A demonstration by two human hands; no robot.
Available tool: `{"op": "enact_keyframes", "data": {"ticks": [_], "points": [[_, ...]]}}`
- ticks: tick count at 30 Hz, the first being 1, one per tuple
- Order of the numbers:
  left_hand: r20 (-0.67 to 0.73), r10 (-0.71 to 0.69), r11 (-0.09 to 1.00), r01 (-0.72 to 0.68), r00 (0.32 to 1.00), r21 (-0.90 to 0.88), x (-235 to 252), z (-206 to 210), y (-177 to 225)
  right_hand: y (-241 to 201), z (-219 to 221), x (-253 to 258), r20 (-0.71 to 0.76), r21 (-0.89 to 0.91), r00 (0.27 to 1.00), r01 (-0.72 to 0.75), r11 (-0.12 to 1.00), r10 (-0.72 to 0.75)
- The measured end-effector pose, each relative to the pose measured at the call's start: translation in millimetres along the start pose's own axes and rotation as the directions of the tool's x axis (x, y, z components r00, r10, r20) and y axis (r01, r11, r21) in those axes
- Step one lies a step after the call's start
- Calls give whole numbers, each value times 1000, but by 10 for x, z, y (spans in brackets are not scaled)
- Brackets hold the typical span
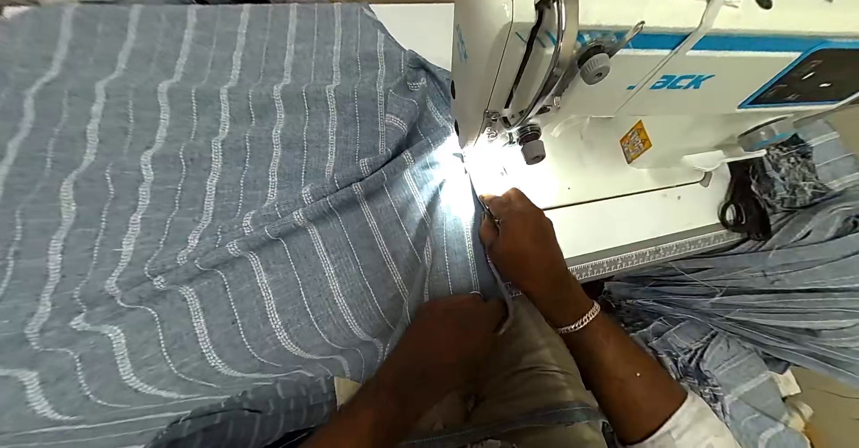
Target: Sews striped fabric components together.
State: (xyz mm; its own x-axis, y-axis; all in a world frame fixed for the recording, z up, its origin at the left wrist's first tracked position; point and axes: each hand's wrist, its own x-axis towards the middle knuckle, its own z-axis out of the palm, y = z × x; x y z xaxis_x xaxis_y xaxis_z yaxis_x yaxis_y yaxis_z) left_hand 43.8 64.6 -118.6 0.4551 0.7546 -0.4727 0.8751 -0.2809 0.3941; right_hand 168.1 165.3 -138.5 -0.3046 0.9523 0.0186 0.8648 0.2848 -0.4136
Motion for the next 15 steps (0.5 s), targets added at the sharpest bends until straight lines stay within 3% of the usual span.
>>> {"op": "enact_keyframes", "data": {"ticks": [3, 6, 11, 15], "points": [[-208, 47, 997, -35, 977, 65, 16, 18, -16, -13, -26, -21, 7, 9, 1000, -8, 1000, 7], [-400, 136, 986, -86, 906, 139, 74, 80, -92, -5, -36, -44, -9, 24, 1000, -1, 1000, 1], [-536, 101, 970, 36, 838, 239, 202, 100, -197, 3, -50, -38, 7, 38, 1000, -11, 999, 11], [-610, 29, 978, 102, 792, 179, 292, 90, -306, 25, -42, -31, -18, 64, 1000, -3, 998, 5]]}}
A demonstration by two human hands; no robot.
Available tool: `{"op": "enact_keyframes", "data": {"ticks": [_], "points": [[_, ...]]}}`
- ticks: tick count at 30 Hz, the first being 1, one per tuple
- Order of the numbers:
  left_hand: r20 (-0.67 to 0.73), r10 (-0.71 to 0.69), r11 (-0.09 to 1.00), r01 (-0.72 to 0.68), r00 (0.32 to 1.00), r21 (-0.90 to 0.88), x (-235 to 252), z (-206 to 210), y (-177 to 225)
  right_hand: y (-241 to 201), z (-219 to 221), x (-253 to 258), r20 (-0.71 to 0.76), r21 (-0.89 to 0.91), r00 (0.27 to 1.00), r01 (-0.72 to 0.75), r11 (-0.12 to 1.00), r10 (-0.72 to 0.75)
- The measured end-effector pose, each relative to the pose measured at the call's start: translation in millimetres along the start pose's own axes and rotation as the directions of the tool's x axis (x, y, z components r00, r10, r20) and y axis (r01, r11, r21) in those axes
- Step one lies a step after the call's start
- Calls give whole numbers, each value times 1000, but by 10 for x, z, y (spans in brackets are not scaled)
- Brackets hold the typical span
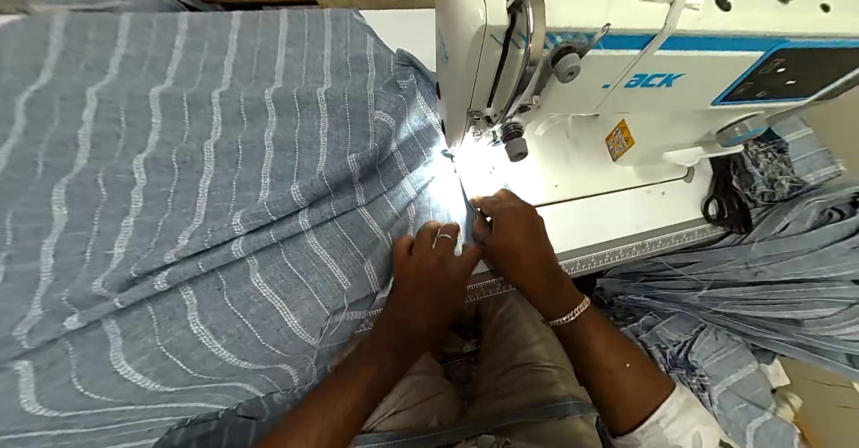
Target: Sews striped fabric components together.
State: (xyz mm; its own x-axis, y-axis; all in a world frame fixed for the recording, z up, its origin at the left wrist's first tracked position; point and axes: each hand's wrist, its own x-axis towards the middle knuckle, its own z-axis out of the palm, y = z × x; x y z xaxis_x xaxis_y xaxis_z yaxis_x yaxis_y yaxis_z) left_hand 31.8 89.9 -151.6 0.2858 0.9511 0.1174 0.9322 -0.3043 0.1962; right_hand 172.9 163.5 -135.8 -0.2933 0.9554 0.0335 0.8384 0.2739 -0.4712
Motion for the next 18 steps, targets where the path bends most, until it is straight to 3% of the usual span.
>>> {"op": "enact_keyframes", "data": {"ticks": [5, 9, 13, 18], "points": [[11, -28, 1000, 28, 1000, -11, 206, 106, -215, 102, -25, 96, 23, 26, 994, 110, 994, -110], [5, -1, 997, 1, 1000, -83, 320, -20, -384, 255, -211, 254, 218, 86, 942, 242, 966, -255], [-81, 29, 992, -39, 996, -124, 390, -115, -603, 411, -167, 318, 126, 52, 900, 414, 909, -417], [-34, -79, 996, 78, 996, -36, 533, -154, -646, 359, -117, 450, 139, -64, 931, 350, 935, -339]]}}
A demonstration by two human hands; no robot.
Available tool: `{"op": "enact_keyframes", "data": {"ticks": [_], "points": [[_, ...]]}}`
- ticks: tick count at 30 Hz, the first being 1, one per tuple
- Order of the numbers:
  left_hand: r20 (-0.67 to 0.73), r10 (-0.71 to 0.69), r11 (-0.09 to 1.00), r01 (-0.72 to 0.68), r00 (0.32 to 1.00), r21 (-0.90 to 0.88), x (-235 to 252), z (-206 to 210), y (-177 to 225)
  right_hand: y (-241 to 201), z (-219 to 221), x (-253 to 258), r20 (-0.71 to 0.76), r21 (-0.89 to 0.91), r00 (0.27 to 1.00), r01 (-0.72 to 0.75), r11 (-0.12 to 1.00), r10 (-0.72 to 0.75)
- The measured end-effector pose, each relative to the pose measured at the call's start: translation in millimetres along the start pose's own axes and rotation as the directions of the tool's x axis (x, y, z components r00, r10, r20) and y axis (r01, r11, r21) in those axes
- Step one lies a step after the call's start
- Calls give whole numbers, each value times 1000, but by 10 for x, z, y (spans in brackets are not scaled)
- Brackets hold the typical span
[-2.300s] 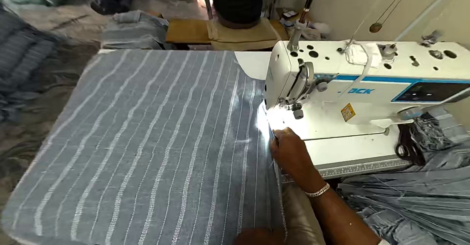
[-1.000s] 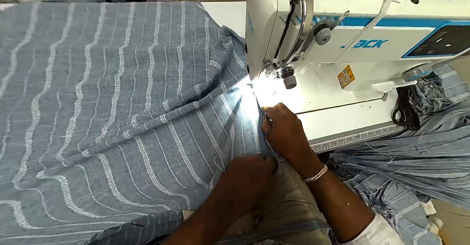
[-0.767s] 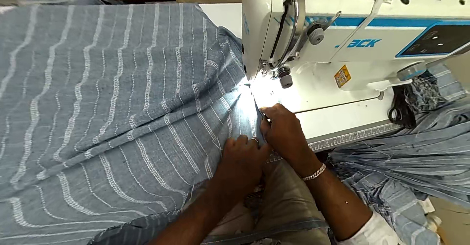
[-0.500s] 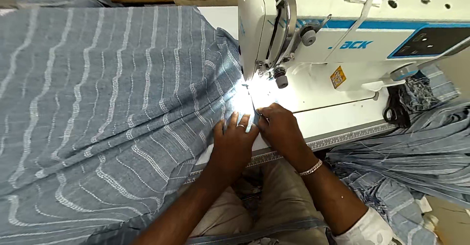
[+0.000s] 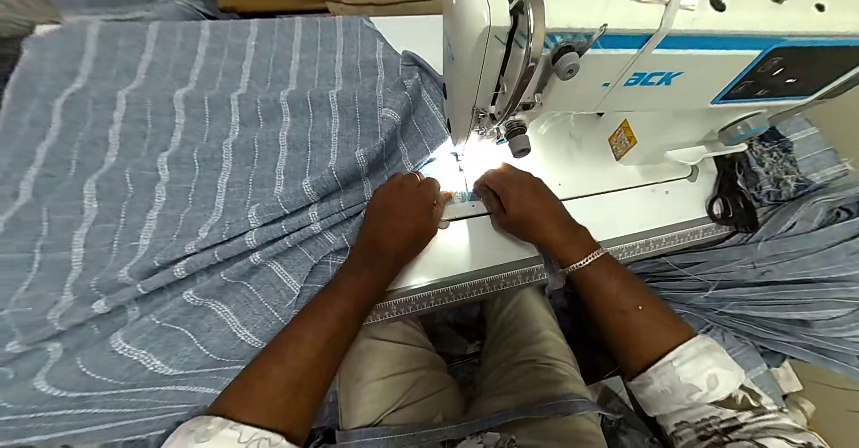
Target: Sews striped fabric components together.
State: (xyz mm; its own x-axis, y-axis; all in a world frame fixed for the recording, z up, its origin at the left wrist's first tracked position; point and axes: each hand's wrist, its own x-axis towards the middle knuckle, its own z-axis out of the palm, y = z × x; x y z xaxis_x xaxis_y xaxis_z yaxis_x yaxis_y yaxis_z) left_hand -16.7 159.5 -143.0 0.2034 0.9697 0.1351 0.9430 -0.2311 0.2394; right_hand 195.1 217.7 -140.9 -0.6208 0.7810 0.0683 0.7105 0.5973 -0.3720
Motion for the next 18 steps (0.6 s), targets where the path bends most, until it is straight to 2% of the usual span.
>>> {"op": "enact_keyframes", "data": {"ticks": [2, 4, 6, 8, 13, 18], "points": [[60, -120, 993, 120, 991, 5, 70, -41, 103, 11, 40, 51, -51, -12, 998, -30, 999, 29], [72, -207, 978, 208, 976, -1, 129, -28, 187, 68, 94, 37, -125, -20, 990, 61, 998, -63], [42, -168, 986, 169, 985, -16, 155, 32, 206, 126, 116, -9, -157, -20, 972, 173, 985, -174], [36, -69, 997, 70, 997, -14, 153, 94, 177, 140, 129, -47, -168, -19, 966, 194, 981, -195], [37, 30, 996, -27, 999, -83, 149, 97, 64, 45, 154, 5, -149, -71, 987, 50, 996, -60], [85, -105, 987, 114, 991, -110, 292, 38, 43, -96, 36, 149, -37, 24, 981, -190, 981, 191]]}}
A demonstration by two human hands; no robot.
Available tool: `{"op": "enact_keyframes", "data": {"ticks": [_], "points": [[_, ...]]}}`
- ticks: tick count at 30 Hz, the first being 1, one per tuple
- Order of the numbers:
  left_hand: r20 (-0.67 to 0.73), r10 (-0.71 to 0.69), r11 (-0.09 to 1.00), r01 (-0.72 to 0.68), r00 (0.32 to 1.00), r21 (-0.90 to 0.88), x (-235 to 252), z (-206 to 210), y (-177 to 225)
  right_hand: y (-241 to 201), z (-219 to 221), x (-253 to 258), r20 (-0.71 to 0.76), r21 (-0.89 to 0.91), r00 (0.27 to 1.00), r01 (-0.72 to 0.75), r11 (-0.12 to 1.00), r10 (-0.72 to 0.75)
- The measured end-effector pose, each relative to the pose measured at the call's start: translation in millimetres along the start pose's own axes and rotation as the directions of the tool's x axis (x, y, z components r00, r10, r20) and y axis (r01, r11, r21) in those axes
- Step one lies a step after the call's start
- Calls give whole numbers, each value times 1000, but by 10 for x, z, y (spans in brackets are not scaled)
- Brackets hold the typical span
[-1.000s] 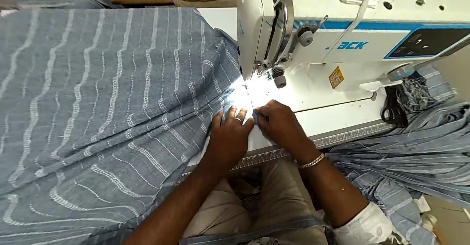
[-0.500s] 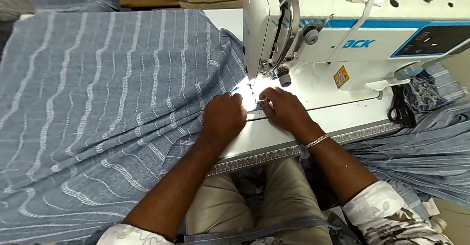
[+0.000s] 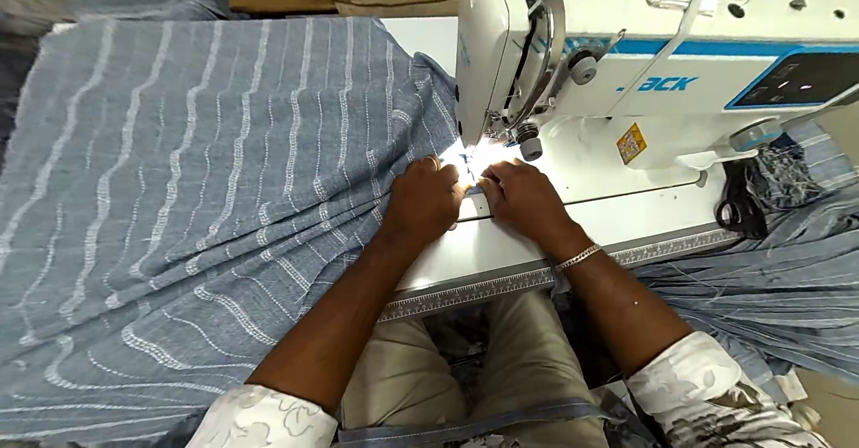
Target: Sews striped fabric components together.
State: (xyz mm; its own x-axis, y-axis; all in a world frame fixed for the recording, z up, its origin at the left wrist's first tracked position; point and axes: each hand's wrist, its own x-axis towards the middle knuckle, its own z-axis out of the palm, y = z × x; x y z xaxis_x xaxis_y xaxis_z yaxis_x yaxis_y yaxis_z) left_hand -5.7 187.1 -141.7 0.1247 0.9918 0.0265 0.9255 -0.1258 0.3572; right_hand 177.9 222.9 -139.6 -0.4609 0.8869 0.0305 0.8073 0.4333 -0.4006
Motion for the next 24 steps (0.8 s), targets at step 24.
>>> {"op": "enact_keyframes", "data": {"ticks": [24], "points": [[240, 86, 979, -127, 967, 161, 538, -277, -176, 95, 72, 234, 111, -260, 991, 107, 960, -80]]}}
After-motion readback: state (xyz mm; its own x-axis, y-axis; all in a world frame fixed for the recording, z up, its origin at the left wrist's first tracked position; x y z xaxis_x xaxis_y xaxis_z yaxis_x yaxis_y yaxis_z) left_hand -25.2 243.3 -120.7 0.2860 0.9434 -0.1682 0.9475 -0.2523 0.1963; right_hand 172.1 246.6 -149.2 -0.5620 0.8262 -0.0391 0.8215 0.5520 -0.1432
